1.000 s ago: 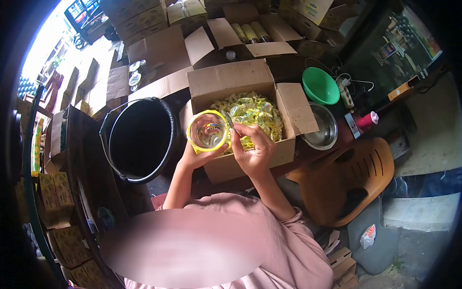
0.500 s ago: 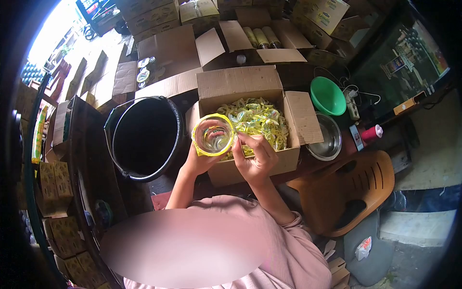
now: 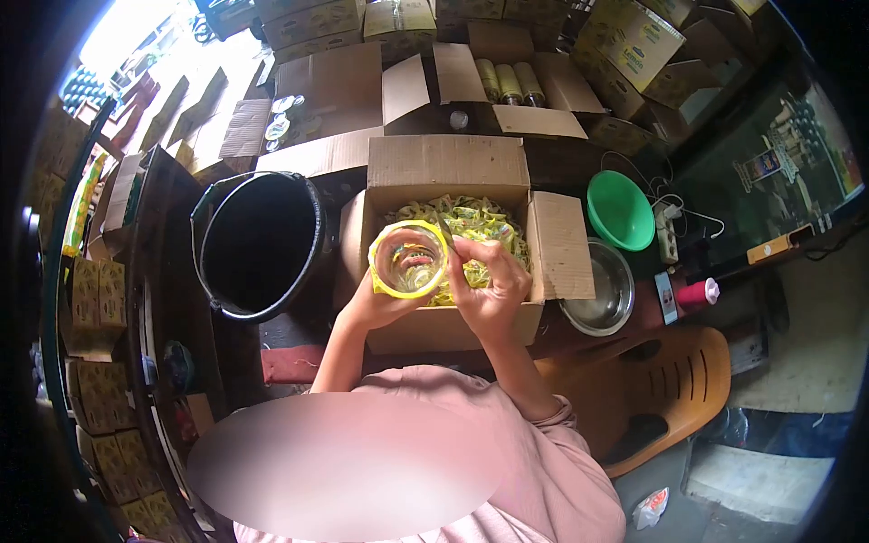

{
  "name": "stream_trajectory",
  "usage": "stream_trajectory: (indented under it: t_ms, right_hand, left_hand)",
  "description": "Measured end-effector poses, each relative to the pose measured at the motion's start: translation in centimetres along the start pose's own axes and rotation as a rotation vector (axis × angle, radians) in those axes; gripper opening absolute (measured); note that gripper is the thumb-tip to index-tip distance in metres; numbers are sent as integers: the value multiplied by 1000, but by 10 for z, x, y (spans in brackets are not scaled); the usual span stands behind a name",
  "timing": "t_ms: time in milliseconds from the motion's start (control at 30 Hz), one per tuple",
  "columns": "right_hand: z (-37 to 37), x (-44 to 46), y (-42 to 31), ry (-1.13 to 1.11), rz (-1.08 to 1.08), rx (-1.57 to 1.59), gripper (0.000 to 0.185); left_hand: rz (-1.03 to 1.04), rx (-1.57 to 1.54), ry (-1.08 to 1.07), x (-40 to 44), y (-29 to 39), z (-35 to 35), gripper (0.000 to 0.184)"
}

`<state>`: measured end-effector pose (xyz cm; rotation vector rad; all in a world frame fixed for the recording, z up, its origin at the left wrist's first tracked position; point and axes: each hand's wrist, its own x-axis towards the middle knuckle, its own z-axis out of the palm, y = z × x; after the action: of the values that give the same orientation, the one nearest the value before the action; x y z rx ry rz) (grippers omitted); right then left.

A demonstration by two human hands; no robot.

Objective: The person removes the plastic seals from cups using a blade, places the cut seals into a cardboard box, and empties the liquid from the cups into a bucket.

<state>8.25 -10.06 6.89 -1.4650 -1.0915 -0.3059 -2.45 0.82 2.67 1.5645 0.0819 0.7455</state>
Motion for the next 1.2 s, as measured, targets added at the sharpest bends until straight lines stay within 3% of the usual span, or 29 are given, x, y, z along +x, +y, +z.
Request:
stream_trajectory:
  t_ms: [167, 567, 667, 800, 933, 967, 1200]
  right_hand:
    - [-12, 2, 9, 29, 40, 30, 17]
    - [-21, 10, 20, -13, -96, -36, 18]
    - [-18, 13, 25, 6, -131, -41, 19]
    - [-16, 20, 38, -77, -65, 119, 21]
    - [-14, 21, 41, -51, -10, 137, 20]
    - [-13, 21, 40, -26, 7, 124, 19]
    - [-11, 9, 32, -11, -24, 117, 18]
  left_hand:
    - [47, -41, 85, 8, -6, 20, 78]
    - [124, 76, 81, 11, -20, 30, 79]
    - [88, 382, 10, 14, -4, 26, 85]
    - [113, 260, 21, 10, -12, 25, 91]
    - [83, 258, 47, 15, -11, 20, 76]
    - [21, 59, 112, 16, -6, 25, 66]
    - [39, -19, 157, 16, -1, 27, 66]
